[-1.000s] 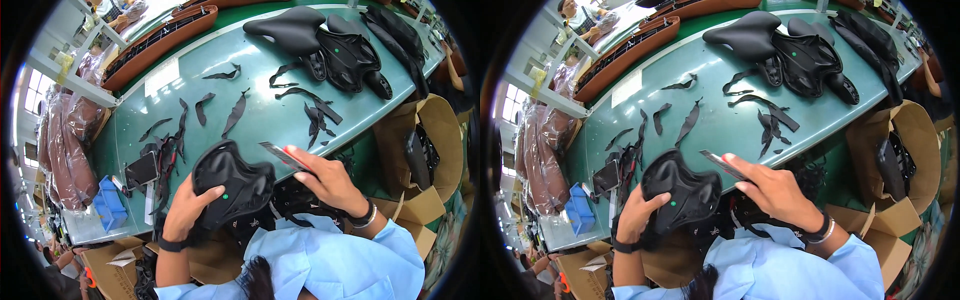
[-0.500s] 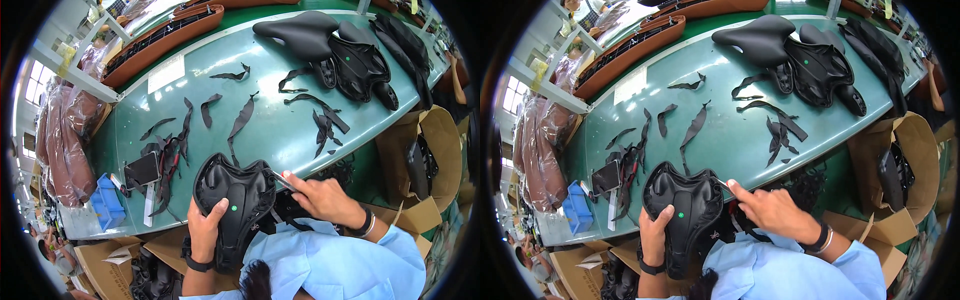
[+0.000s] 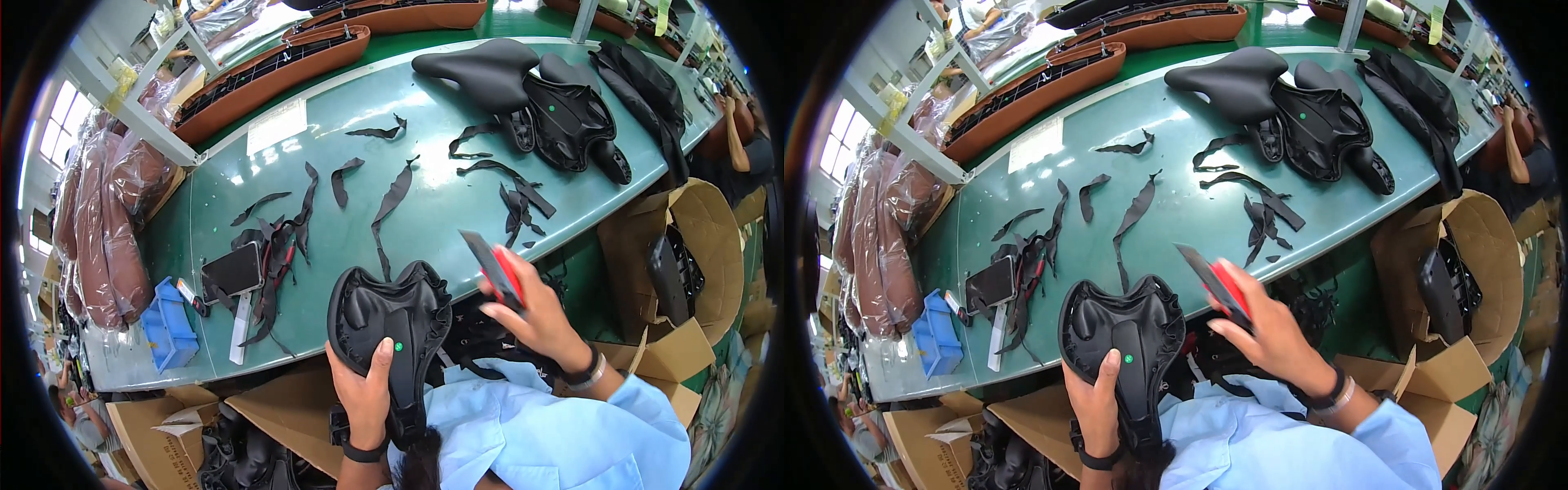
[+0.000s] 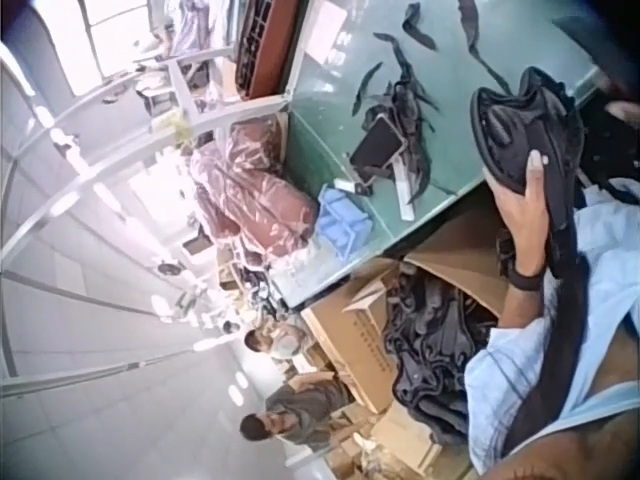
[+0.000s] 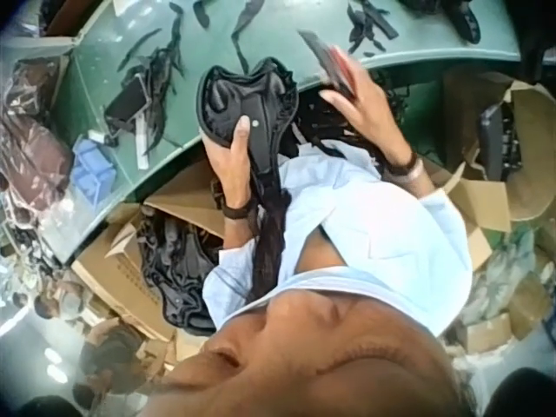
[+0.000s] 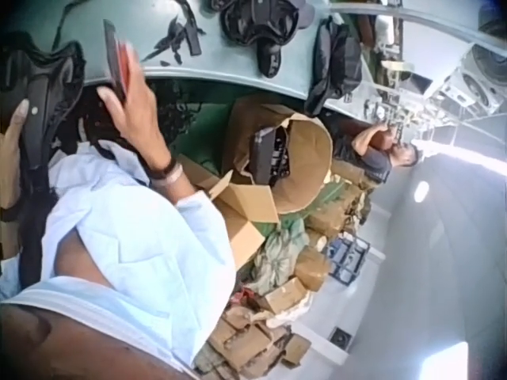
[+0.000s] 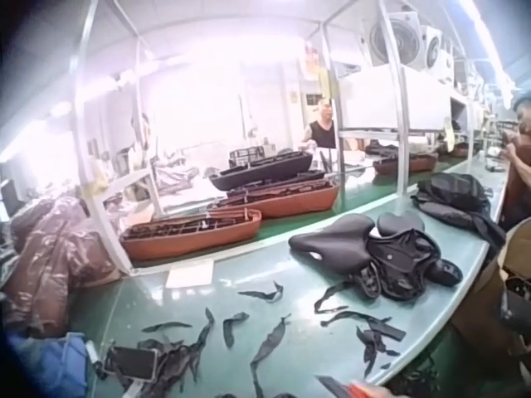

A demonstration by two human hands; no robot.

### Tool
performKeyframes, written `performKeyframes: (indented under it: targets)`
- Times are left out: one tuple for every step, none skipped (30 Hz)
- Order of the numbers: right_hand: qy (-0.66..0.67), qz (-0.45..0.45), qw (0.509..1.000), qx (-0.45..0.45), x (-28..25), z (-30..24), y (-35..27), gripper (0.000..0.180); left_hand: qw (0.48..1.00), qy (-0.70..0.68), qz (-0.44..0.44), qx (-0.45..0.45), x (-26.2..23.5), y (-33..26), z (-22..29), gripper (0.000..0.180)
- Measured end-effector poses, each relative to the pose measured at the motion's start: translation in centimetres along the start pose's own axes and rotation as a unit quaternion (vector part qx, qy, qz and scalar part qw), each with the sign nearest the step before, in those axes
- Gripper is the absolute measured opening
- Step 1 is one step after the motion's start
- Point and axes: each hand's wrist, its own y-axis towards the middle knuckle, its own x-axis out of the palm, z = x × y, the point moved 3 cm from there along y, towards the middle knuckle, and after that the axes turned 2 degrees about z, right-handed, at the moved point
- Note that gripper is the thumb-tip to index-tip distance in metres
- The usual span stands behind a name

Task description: The person trims excess material from the edges of a bicycle seat using a utility knife, pulling away the scraps by hand. They then place the finished seat into a cardboard box and begin trimming another one.

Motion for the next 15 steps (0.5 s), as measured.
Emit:
performKeyframes:
  targets:
    - [-0.013,0.011,0.994,-0.105,0.8,-0.7,1.6,0.062,0.999,0.014,-0.029,-0.001,0.1,0.2,0.3,0.055]
    - [-0.023,0.019,0.977,-0.211,1.9,-1.0,3.1,0.061,0.998,0.029,-0.055,-0.001,0.1,0.6,0.4,0.054]
    - [-0.046,-0.024,0.966,-0.251,3.1,-1.0,4.2,0.059,0.998,0.029,-0.052,0.004,-0.3,1.0,0.4,0.054]
    - [-0.04,-0.062,0.979,-0.191,3.2,-1.1,4.6,0.06,0.998,0.018,-0.06,0.016,-0.5,1.7,0.2,0.054]
    - [-0.031,-0.107,0.985,-0.132,3.5,-1.2,5.0,0.061,0.998,0.009,-0.061,0.026,-0.8,2.2,-0.1,0.054]
    - [0.007,-0.155,0.981,-0.118,3.8,-2.4,4.7,0.06,0.999,0.004,-0.029,0.033,-1.0,2.5,-0.2,0.05]
    - [0.043,-0.203,0.973,-0.102,4.4,-3.3,3.9,0.059,0.999,0.003,-0.021,0.035,-0.7,3.1,-0.3,0.05]
    - [0.038,-0.191,0.967,-0.167,5.3,-3.6,2.1,0.057,0.997,-0.072,0.008,0.016,-0.1,3.6,-0.3,0.048]
    - [0.076,-0.172,0.96,-0.206,6.2,-4.2,1.9,0.051,0.989,-0.145,0.042,-0.002,0.0,4.1,-0.4,0.046]
    - [0.103,-0.176,0.968,-0.149,6.2,-4.5,2.9,0.05,0.978,-0.203,0.048,-0.024,0.9,3.5,-0.8,0.045]
    - [0.128,-0.183,0.971,-0.089,5.8,-5.1,4.0,0.049,0.972,-0.23,0.052,-0.019,1.9,3.3,-2.3,0.043]
    - [0.131,-0.155,0.976,-0.084,5.7,-4.6,5.5,0.05,0.965,-0.253,0.009,-0.064,3.1,2.9,-2.9,0.046]
    - [0.118,-0.146,0.976,-0.105,5.2,-4.4,7.1,0.05,0.955,-0.275,-0.036,-0.109,3.9,2.7,-3.2,0.052]
    - [0.107,-0.147,0.978,-0.105,4.8,-3.3,8.8,0.049,0.939,-0.236,-0.15,-0.203,4.2,2.7,-3.1,0.062]
    - [0.096,-0.149,0.979,-0.105,4.2,-2.5,10.1,0.047,0.901,-0.191,-0.259,-0.29,3.9,2.5,-2.8,0.073]
